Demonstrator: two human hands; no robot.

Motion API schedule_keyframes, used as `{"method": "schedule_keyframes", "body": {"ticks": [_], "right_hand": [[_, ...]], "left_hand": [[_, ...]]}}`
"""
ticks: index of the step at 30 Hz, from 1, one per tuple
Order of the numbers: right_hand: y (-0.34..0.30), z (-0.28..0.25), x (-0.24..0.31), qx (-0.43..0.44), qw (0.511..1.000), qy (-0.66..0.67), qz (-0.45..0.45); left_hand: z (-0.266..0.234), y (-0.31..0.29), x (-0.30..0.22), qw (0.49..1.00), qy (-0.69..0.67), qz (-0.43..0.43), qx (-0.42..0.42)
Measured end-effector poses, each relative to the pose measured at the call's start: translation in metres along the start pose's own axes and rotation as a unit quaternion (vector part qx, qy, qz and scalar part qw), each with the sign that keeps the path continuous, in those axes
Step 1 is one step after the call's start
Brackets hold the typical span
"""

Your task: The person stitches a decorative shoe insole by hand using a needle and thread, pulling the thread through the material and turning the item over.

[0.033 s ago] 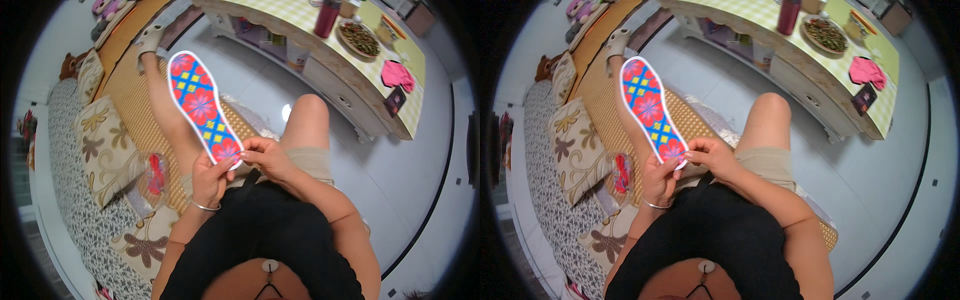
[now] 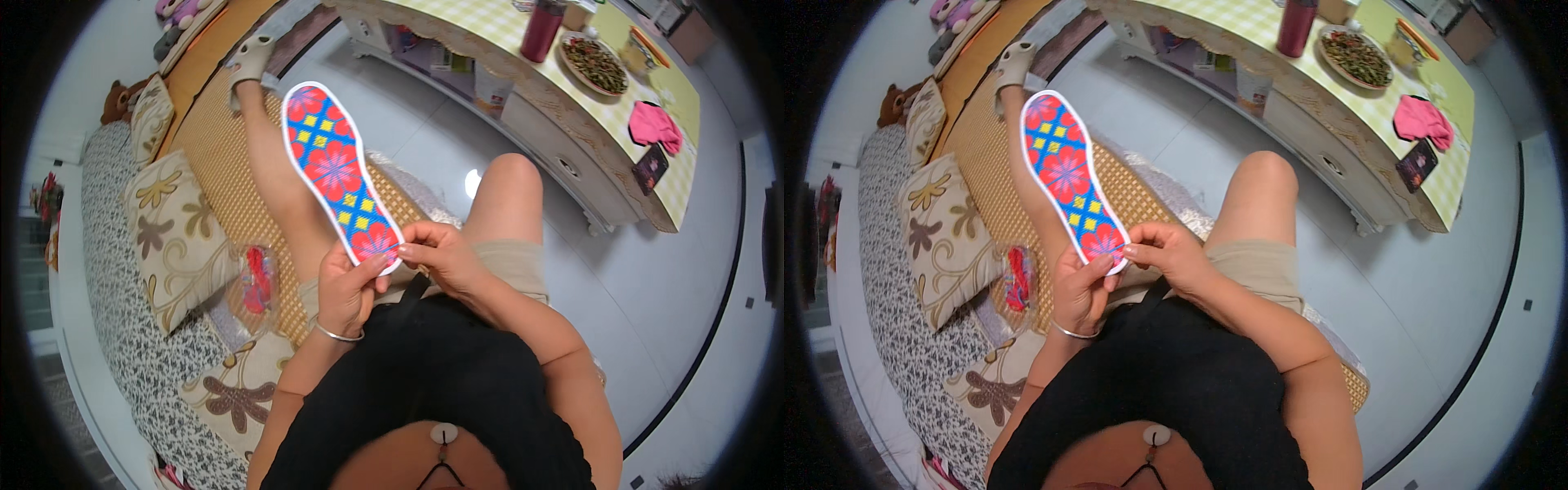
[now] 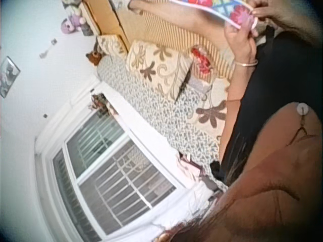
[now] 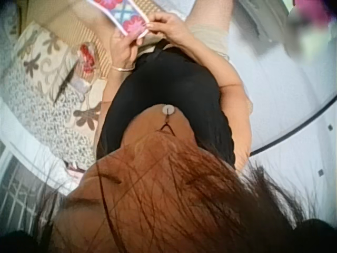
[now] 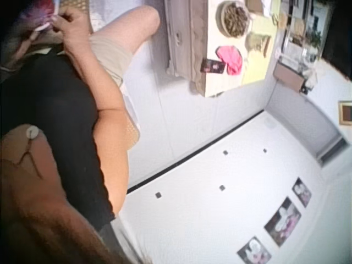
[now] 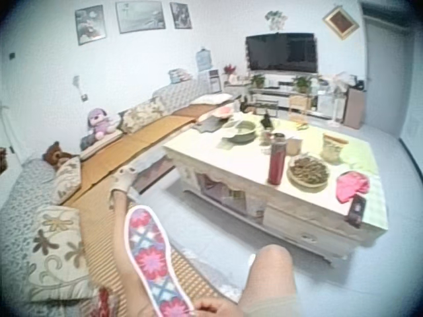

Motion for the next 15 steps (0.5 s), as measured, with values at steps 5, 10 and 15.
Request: {"method": "schedule_keyframes", "body": {"ticks": [5,10,15], "right_hand": [[0.0008,0.0020,-0.0004,-0.003,1.000,0.016,0.001],[0.0000,-0.0013,-0.0008,-0.004,1.000,0.015,0.009],[0.0008,0.0015,0.0007,-0.009,1.000,0.009,0.009]], "left_hand": [[-0.0027,-0.0005,0.0009,1.000,-0.011,-0.005,0.004],[-0.0025,0.0005,0.0032,1.000,0.002,-0.002,-0.002],[-0.0028,0.0001,0.0029,0.999,0.031,0.018,-0.008]]}}
Point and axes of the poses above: each hand's wrist, its own y-axis towards the middle knuckle, its own z-axis out of the palm, x = y × z, the point moved 2 cm from there along y, towards the middle knuckle, and after that the axes turned 10 degrees about -z, right-handed, at the moved point
